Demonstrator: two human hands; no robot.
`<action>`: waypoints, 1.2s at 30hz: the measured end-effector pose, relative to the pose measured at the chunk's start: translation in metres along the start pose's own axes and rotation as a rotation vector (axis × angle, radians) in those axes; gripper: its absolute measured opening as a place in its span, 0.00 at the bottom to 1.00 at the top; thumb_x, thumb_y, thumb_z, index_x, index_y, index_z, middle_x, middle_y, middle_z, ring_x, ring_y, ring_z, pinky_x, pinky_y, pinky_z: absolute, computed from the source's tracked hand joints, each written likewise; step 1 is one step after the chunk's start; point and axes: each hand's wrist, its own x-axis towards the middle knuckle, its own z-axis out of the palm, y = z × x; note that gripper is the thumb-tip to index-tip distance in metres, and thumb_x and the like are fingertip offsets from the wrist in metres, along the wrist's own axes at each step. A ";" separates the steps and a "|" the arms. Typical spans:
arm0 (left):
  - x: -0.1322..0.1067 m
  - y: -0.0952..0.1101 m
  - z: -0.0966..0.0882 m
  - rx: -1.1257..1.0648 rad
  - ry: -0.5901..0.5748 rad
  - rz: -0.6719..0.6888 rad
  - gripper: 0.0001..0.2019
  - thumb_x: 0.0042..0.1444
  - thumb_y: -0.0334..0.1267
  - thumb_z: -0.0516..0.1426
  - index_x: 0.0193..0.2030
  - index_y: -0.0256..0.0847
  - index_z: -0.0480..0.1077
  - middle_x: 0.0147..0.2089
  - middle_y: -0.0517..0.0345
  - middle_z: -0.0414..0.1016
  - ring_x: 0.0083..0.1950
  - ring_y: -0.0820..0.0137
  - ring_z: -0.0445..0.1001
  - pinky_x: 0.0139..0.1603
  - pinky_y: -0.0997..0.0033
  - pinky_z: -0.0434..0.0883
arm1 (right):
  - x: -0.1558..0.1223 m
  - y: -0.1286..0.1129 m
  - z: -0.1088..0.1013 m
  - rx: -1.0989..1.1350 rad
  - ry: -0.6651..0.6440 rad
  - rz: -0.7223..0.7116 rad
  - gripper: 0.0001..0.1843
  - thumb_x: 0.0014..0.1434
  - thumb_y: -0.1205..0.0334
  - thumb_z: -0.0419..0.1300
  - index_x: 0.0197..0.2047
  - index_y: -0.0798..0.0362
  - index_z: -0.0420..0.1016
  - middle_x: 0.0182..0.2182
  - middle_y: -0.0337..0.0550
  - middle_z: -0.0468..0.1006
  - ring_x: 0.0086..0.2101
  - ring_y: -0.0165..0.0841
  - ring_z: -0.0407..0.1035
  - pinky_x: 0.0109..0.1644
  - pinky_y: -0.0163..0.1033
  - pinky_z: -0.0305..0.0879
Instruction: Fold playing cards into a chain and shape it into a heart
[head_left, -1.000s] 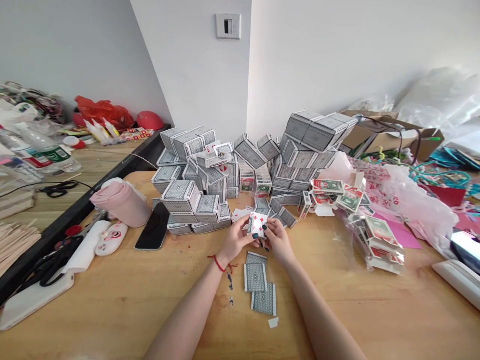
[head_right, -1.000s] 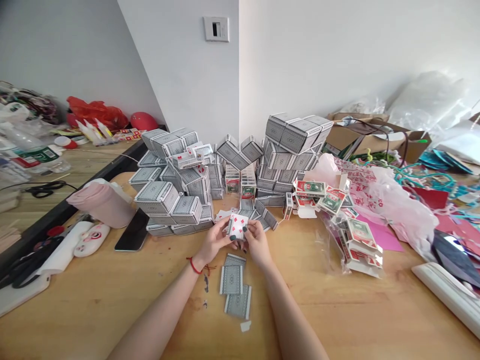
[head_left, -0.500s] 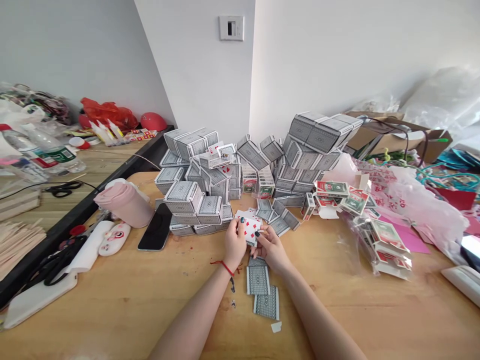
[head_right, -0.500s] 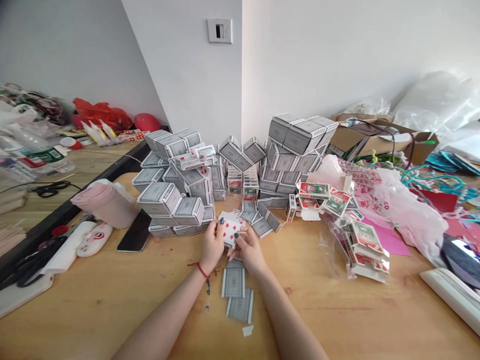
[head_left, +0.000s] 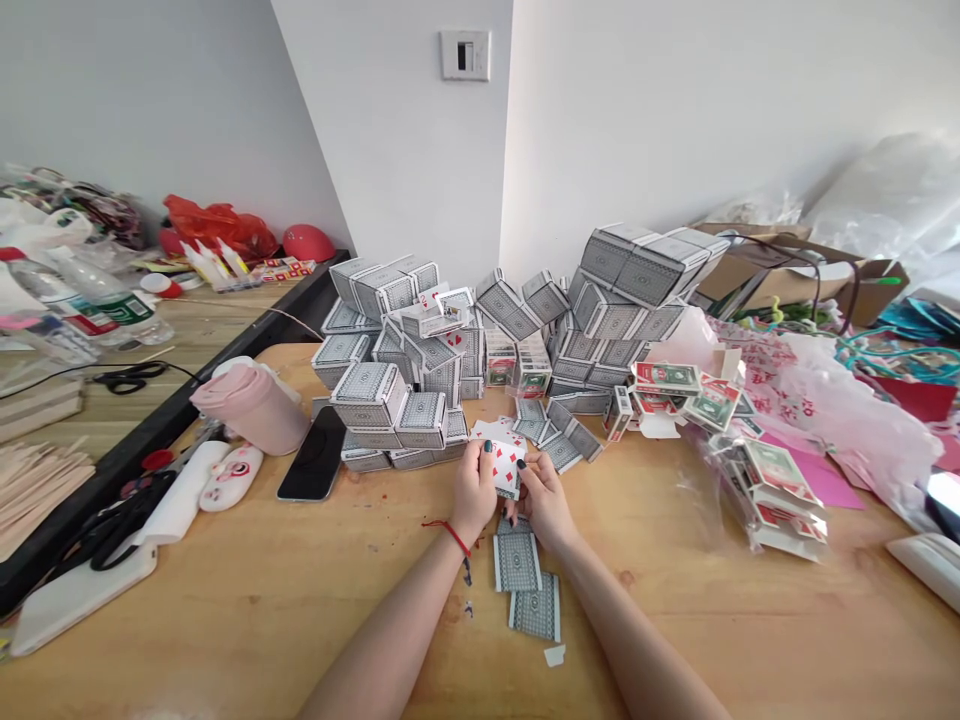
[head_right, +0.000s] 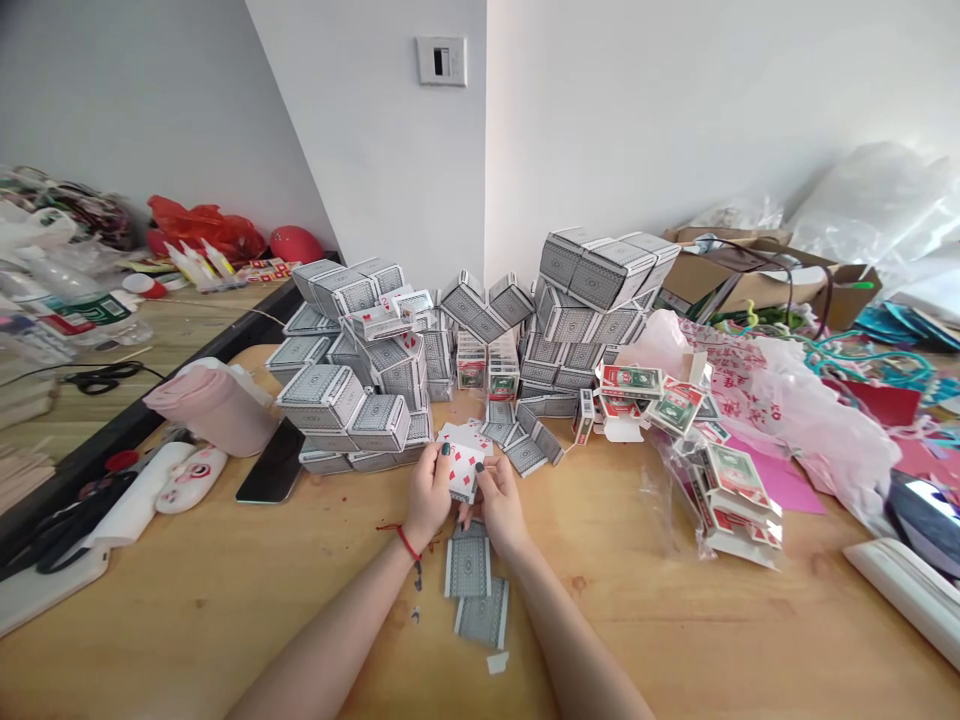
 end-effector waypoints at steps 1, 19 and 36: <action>0.000 0.001 0.000 -0.012 -0.019 0.024 0.09 0.58 0.38 0.45 0.37 0.39 0.64 0.37 0.53 0.70 0.38 0.68 0.67 0.39 0.70 0.63 | 0.000 -0.001 0.000 -0.013 0.011 -0.005 0.14 0.52 0.53 0.54 0.36 0.47 0.52 0.14 0.26 0.67 0.11 0.27 0.63 0.10 0.27 0.55; 0.001 0.002 0.002 -0.322 -0.134 -0.079 0.05 0.52 0.33 0.46 0.34 0.39 0.61 0.28 0.61 0.64 0.24 0.76 0.61 0.25 0.77 0.60 | -0.002 -0.008 -0.002 0.026 -0.036 -0.021 0.11 0.52 0.58 0.53 0.40 0.48 0.59 0.13 0.26 0.66 0.10 0.26 0.61 0.10 0.27 0.54; 0.001 0.019 -0.003 -0.548 -0.138 -0.210 0.06 0.47 0.38 0.48 0.24 0.39 0.59 0.19 0.65 0.58 0.16 0.78 0.56 0.16 0.78 0.53 | -0.003 -0.008 -0.004 0.201 -0.194 0.060 0.08 0.52 0.61 0.53 0.37 0.52 0.63 0.22 0.39 0.74 0.20 0.33 0.71 0.17 0.37 0.69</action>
